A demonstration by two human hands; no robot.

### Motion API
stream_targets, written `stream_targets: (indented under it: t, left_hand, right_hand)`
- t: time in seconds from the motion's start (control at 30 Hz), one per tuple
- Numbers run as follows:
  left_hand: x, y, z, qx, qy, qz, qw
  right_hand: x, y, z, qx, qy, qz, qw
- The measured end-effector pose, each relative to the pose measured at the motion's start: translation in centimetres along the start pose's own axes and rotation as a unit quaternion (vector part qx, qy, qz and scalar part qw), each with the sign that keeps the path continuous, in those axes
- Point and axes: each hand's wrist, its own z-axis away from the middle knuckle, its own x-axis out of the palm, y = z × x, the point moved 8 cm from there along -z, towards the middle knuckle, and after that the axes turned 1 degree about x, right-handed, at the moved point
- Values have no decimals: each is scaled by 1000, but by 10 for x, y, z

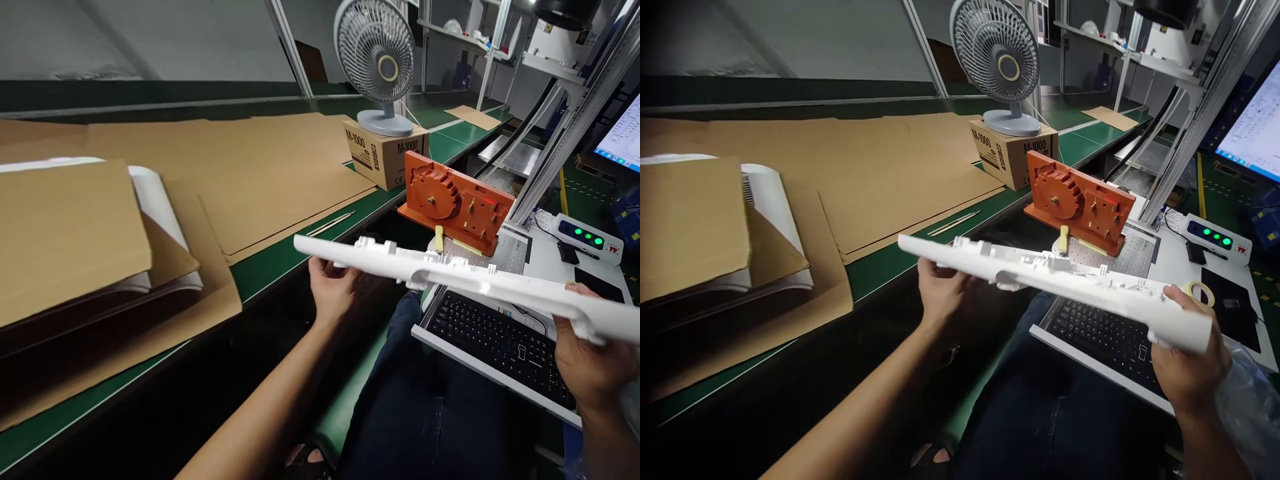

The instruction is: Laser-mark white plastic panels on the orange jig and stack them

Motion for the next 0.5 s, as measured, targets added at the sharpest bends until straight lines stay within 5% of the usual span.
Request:
stream_targets:
  t: [0.1, 0.33, 0.5]
  left_hand:
    - [28, 8, -43, 11, -34, 27, 999]
    - [114, 4, -142, 14, -145, -61, 987]
    - [148, -18, -189, 21, -172, -116, 978]
  right_hand:
    - [35, 24, -6, 53, 3, 22, 998]
    - [153, 76, -25, 203, -242, 55, 947]
    - [213, 90, -34, 247, -336, 107, 903]
